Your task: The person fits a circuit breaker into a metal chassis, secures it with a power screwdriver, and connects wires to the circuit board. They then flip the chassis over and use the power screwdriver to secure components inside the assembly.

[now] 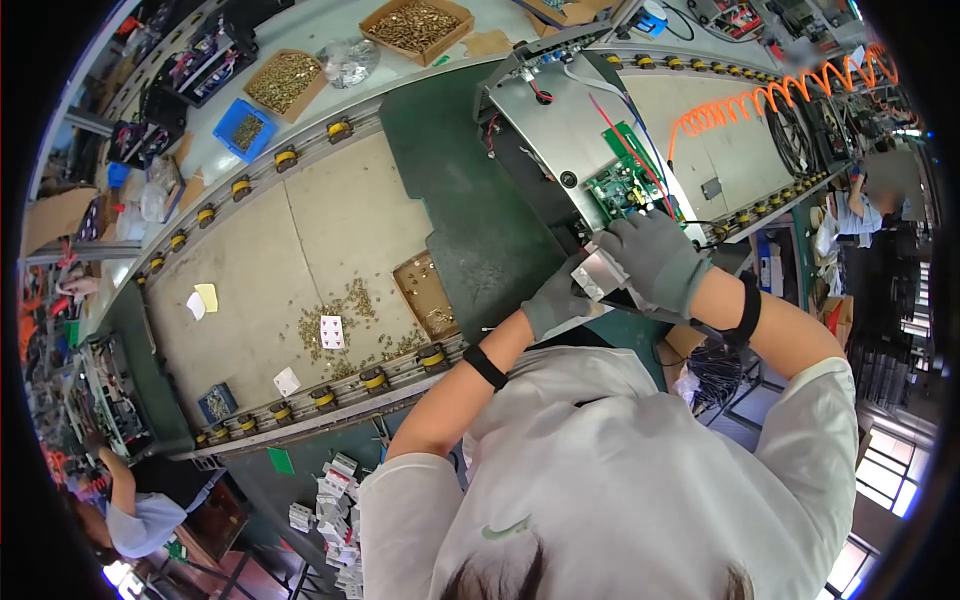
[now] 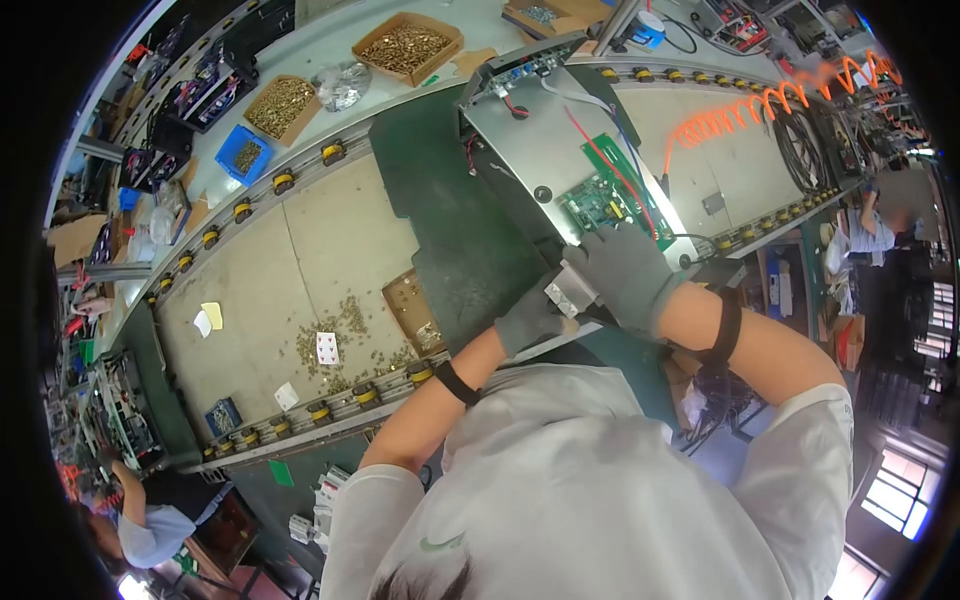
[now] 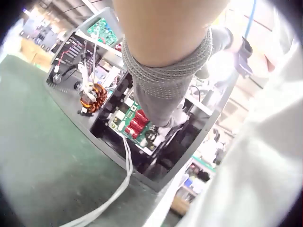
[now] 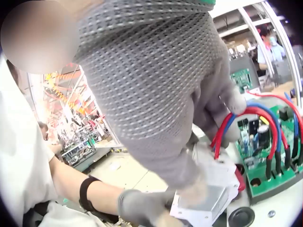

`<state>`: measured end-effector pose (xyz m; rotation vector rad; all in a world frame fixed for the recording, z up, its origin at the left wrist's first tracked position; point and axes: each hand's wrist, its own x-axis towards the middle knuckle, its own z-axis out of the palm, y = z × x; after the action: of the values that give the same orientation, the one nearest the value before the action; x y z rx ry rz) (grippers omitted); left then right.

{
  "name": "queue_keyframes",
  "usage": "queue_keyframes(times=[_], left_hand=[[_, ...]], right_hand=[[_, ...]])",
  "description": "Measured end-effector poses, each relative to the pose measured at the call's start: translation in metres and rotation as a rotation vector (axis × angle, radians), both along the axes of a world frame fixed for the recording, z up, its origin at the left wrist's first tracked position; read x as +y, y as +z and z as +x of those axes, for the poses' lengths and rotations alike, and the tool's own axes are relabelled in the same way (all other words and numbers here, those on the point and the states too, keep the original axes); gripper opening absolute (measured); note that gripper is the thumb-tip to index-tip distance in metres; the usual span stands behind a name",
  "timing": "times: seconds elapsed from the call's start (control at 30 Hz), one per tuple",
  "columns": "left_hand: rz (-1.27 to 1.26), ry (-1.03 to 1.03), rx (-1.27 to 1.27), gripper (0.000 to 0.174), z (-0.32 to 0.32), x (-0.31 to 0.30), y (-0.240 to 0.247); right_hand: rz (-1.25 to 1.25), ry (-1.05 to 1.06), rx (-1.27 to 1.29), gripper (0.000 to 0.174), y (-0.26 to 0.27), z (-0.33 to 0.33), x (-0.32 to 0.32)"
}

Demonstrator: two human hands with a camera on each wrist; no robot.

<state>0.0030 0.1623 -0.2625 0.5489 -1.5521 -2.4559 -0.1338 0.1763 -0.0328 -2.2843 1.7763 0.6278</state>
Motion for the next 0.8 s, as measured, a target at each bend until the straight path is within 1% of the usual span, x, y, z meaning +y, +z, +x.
queue_keyframes(times=[0.03, 0.07, 0.1, 0.13, 0.17, 0.2, 0.23, 0.27, 0.3, 0.33, 0.37, 0.4, 0.43, 0.47, 0.5, 0.53, 0.57, 0.6, 0.63, 0.67, 0.7, 0.73, 0.77, 0.8], left_hand=[[0.542, -0.066, 0.169, 0.087, -0.001, 0.000, -0.005], [0.538, -0.058, 0.176, 0.087, 0.005, -0.002, 0.008], [0.419, 0.017, 0.203, 0.087, 0.019, -0.004, 0.036], [0.298, 0.088, 0.229, 0.086, 0.031, -0.007, 0.066], [0.204, 0.150, 0.216, 0.086, 0.036, -0.010, 0.091], [0.203, 0.145, 0.221, 0.086, 0.038, -0.012, 0.119], [0.156, 0.194, 0.209, 0.086, 0.039, -0.014, 0.148], [0.106, 0.240, 0.197, 0.087, 0.038, -0.015, 0.170], [-0.019, 0.242, 0.199, 0.087, 0.033, -0.012, 0.182], [-0.022, 0.226, 0.208, 0.087, 0.031, -0.010, 0.198], [-0.124, 0.194, 0.165, 0.087, 0.028, -0.008, 0.213], [-0.226, 0.159, 0.124, 0.086, 0.023, -0.005, 0.221], [-0.206, 0.131, 0.108, 0.080, 0.017, 0.000, 0.221], [-0.210, 0.108, 0.120, 0.080, 0.010, 0.002, 0.222], [-0.385, 0.129, 0.158, 0.077, 0.004, 0.004, 0.224], [-0.559, 0.152, 0.199, 0.073, -0.003, 0.005, 0.225], [-0.453, 0.134, 0.243, 0.067, -0.011, 0.006, 0.222], [-0.729, 0.246, 0.290, 0.068, -0.022, 0.002, 0.212], [-0.764, 0.284, 0.309, 0.071, -0.034, -0.003, 0.206], [-0.798, 0.321, 0.331, 0.073, -0.047, -0.008, 0.206], [-0.820, 0.287, 0.309, 0.086, -0.060, -0.010, 0.195], [-0.471, 0.110, 0.331, 0.096, -0.073, -0.008, 0.186], [-0.341, 0.098, 0.351, 0.097, -0.082, -0.004, 0.191], [-0.210, 0.091, 0.365, 0.098, -0.091, -0.001, 0.196]], right_hand=[[0.011, -0.012, -0.053, 0.053, 0.006, -0.005, -0.001], [0.024, -0.026, -0.104, 0.052, 0.014, -0.010, -0.002], [0.022, -0.075, -0.191, 0.053, 0.023, -0.012, -0.003], [0.019, -0.072, -0.184, 0.053, 0.031, -0.016, 0.000], [-0.042, -0.174, -0.315, 0.053, 0.038, -0.019, 0.006], [-0.105, -0.278, -0.447, 0.054, 0.044, -0.020, 0.013], [-0.220, -0.275, -0.403, 0.057, 0.049, -0.016, 0.019], [-0.228, -0.281, -0.396, 0.057, 0.052, -0.010, 0.026], [-0.386, -0.308, -0.416, 0.064, 0.055, -0.004, 0.034], [-0.545, -0.337, -0.431, 0.071, 0.058, -0.002, 0.042], [-0.572, -0.411, -0.474, 0.080, 0.055, -0.005, 0.051], [-0.585, -0.429, -0.459, 0.080, 0.057, -0.013, 0.060], [-0.518, -0.520, -0.621, 0.082, 0.059, -0.024, 0.068], [-0.451, -0.607, -0.786, 0.084, 0.061, -0.032, 0.076], [-0.410, -0.806, -0.949, 0.083, 0.060, -0.033, 0.085], [-0.433, -0.821, -0.944, 0.083, 0.055, -0.037, 0.090], [-0.487, -0.894, -1.194, 0.079, 0.048, -0.041, 0.096], [-0.544, -0.954, -1.448, 0.076, 0.042, -0.045, 0.101], [-0.525, -1.013, -1.578, 0.070, 0.040, -0.051, 0.104], [-0.488, -1.073, -1.689, 0.060, 0.049, -0.050, 0.104], [-0.445, -1.117, -1.708, 0.055, 0.038, -0.059, 0.111], [-0.399, -1.154, -1.727, 0.050, 0.026, -0.068, 0.118], [-0.571, -1.051, -1.629, 0.043, 0.023, -0.064, 0.112], [-0.532, -1.060, -1.632, 0.049, 0.018, -0.067, 0.116]])
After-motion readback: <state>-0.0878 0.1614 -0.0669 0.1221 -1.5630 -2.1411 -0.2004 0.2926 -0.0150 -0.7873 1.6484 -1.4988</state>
